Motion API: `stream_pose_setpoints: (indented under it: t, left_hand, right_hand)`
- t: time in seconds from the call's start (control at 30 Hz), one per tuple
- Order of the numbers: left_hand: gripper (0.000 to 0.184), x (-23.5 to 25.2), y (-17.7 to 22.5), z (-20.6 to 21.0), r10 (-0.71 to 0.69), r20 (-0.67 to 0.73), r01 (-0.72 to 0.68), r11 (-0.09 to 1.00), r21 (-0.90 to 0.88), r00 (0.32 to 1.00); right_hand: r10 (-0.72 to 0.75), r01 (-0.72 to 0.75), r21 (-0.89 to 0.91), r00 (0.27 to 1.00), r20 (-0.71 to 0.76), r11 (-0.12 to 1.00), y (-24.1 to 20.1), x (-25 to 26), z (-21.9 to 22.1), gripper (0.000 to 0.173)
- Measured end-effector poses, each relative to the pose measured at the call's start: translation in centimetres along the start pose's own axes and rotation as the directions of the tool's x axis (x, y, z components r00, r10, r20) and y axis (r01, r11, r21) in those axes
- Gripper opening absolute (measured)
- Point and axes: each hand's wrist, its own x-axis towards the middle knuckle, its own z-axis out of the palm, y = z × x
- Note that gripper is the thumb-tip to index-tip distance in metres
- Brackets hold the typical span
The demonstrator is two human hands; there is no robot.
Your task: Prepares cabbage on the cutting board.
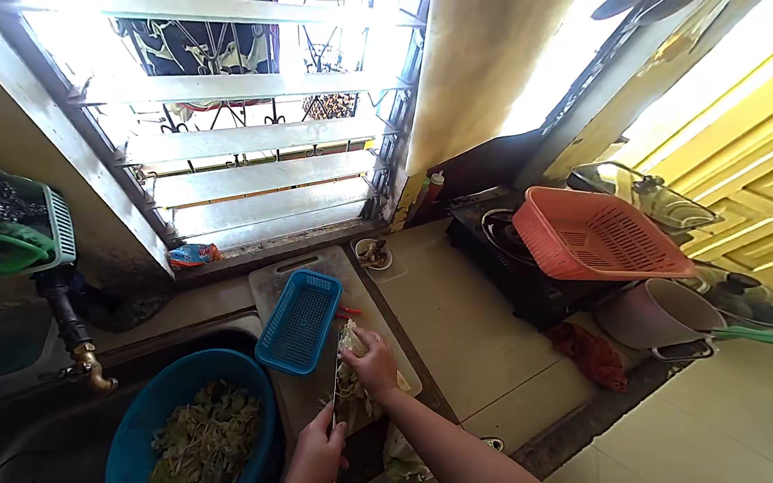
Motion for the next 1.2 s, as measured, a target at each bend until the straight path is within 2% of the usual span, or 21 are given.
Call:
stream_pose_setpoints:
  t: [0.13,0.27,0.4,0.53,0.6,0.7,0.83,0.9,0.97,1.03,1.07,1.13,1.2]
  left_hand:
    - [0.054,-1.0,1.3,-0.2,0.041,-0.003,-0.041,0.999,0.004,0.999]
    - [0.054,-2.3,3.1,-1.2,0.113,-0.048,-0.111,0.993,0.031,0.992]
    - [0.053,-2.9,4.6,-3.4,0.2,-0.158,-0.196,0.98,0.039,0.967]
    - [0.051,-2.0,4.7,-6.5,0.239,-0.299,-0.22,0.971,0.099,0.924]
    - [0.051,-1.0,4.0,-8.0,0.234,-0.334,-0.19,0.969,0.159,0.913]
    - [0.05,0.4,2.6,-10.1,0.121,-0.295,-0.055,0.974,0.221,0.948]
    - [0.049,0.9,1.4,-11.2,0.015,-0.248,0.048,0.968,0.247,0.969]
    - [0.05,0.5,1.5,-11.3,0.018,-0.25,0.053,0.961,0.273,0.968]
    - [0.05,0.1,1.9,-11.4,0.027,-0.25,0.049,0.955,0.291,0.968]
    - [0.05,-0.1,2.1,-11.5,0.038,-0.248,0.039,0.954,0.299,0.968]
    - [0.049,-0.2,2.3,-11.5,0.036,-0.244,0.039,0.954,0.297,0.969]
    - [0.049,-0.3,2.5,-11.5,0.018,-0.233,0.052,0.956,0.29,0.972]
    - [0.049,-0.3,2.3,-11.6,0.003,-0.229,0.062,0.958,0.279,0.973]
  right_hand:
    - [-0.036,0.04,0.073,0.998,-0.052,0.997,-1.1,-0.6,-1.5,0.061]
    - [-0.153,0.172,0.126,0.977,-0.151,0.977,-3.5,-1.2,-3.1,0.055]
    - [-0.299,0.326,0.137,0.936,-0.186,0.935,-7.9,-1.1,-4.0,0.055]
    - [-0.381,0.416,0.208,0.905,-0.19,0.885,-11.4,0.9,-2.4,0.056]
    - [-0.409,0.432,0.289,0.902,-0.139,0.854,-11.7,2.4,-0.8,0.06]
    - [-0.416,0.37,0.347,0.907,0.063,0.862,-10.7,4.2,0.7,0.066]
    - [-0.333,0.269,0.293,0.922,0.198,0.918,-11.1,5.5,-0.5,0.047]
    - [-0.312,0.253,0.241,0.916,0.253,0.937,-11.6,5.9,-1.2,0.047]
    - [-0.334,0.319,0.1,0.876,0.347,0.942,-11.7,6.2,-1.2,0.067]
    - [-0.352,0.432,-0.099,0.83,0.433,0.896,-11.5,6.3,0.0,0.092]
    - [-0.336,0.466,-0.196,0.819,0.465,0.863,-11.4,6.4,0.8,0.097]
    - [-0.292,0.468,-0.293,0.824,0.487,0.833,-11.3,6.8,1.9,0.091]
    - [-0.256,0.406,-0.245,0.841,0.476,0.88,-11.6,7.6,2.2,0.072]
